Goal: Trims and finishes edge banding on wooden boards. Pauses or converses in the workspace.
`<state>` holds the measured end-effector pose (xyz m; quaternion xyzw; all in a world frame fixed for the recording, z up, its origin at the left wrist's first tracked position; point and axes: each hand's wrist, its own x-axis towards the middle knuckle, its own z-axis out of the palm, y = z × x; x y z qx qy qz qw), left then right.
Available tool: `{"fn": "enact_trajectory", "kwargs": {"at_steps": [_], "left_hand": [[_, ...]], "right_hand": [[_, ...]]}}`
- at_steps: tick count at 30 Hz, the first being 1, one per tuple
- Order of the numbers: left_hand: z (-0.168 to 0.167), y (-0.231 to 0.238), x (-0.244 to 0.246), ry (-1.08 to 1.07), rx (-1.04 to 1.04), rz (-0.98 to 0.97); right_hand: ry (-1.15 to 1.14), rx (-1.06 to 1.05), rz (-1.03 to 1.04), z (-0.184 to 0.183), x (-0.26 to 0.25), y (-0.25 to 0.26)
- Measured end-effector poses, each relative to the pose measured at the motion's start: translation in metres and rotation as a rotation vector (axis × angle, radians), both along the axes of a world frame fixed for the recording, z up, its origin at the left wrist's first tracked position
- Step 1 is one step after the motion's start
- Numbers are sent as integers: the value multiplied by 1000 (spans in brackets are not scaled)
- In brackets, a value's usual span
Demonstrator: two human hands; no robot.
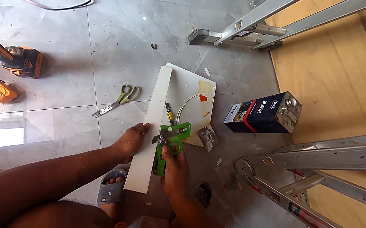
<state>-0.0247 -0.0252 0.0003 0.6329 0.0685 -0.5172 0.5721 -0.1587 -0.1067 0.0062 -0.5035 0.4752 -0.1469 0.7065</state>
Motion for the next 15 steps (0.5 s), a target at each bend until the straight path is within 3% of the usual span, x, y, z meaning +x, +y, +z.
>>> {"fn": "enact_trajectory", "kwargs": {"at_steps": [4,6,9,11,13,15], "left_hand": [[-10,4,3,10,-41,-34],[-13,8,5,4,-44,-63],[-20,15,6,-16,-23,-128],[-22,19,7,-33,-15,-178],[-21,24,9,-55,-6,-251],[-19,27,13,-67,-6,-329]], "right_hand": [[0,-189,235,-7,-8,-51],[3,-262,237,-5,-8,-90],[-100,-115,199,12,-18,-142],[-107,-42,316,26,-27,-172],[166,-236,527,39,-33,-194],[677,-571,882,51,-35,-215]]}}
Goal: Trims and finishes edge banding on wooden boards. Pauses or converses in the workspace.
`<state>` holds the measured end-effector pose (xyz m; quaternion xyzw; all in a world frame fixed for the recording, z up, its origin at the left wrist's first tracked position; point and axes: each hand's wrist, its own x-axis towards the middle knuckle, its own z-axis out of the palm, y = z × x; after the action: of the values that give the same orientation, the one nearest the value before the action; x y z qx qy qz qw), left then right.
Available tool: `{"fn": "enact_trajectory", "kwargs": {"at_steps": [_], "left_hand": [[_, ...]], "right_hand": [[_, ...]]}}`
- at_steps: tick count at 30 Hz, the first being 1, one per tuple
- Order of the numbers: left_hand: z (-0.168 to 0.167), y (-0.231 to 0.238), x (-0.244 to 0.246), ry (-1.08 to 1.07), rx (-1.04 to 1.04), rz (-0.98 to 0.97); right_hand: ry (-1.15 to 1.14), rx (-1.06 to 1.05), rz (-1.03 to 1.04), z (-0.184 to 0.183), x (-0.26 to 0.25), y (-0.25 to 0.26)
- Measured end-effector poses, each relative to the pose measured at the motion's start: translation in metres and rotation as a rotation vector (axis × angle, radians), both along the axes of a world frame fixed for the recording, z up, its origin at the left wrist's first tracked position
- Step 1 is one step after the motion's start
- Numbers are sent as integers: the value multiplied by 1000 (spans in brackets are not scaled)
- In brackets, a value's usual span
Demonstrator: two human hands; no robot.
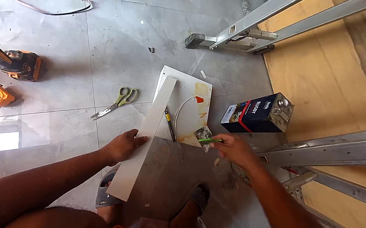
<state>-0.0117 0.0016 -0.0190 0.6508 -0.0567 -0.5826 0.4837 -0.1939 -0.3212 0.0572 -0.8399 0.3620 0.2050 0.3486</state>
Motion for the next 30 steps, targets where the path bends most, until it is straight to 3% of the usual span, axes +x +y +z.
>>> {"fn": "enact_trajectory", "kwargs": {"at_steps": [3,6,9,12,15,18,21,24,26,30], "left_hand": [[1,6,4,60,-15,-19],[7,15,6,155,-15,83],[2,33,16,168,-20,73],[-3,53,23,114,-44,-16],[1,66,27,43,30,-109],[4,76,34,-30,141,-216],[7,85,41,-61,161,-251],[11,88,45,-65,162,-253],[11,90,47,-73,168,-255],[14,90,49,-98,181,-264]], "right_hand": [[512,-308,378,18,-9,-29],[724,-514,442,53,-18,-55],[345,-469,299,74,-33,-93],[-252,-81,-133,64,-41,-94],[-681,434,-419,28,-29,-71],[-879,724,-441,-16,-10,-47],[-1139,983,-589,-53,15,2],[-1183,1246,-677,-74,39,58],[-1066,1271,-729,-74,55,82],[-744,734,-521,-64,83,57]]}}
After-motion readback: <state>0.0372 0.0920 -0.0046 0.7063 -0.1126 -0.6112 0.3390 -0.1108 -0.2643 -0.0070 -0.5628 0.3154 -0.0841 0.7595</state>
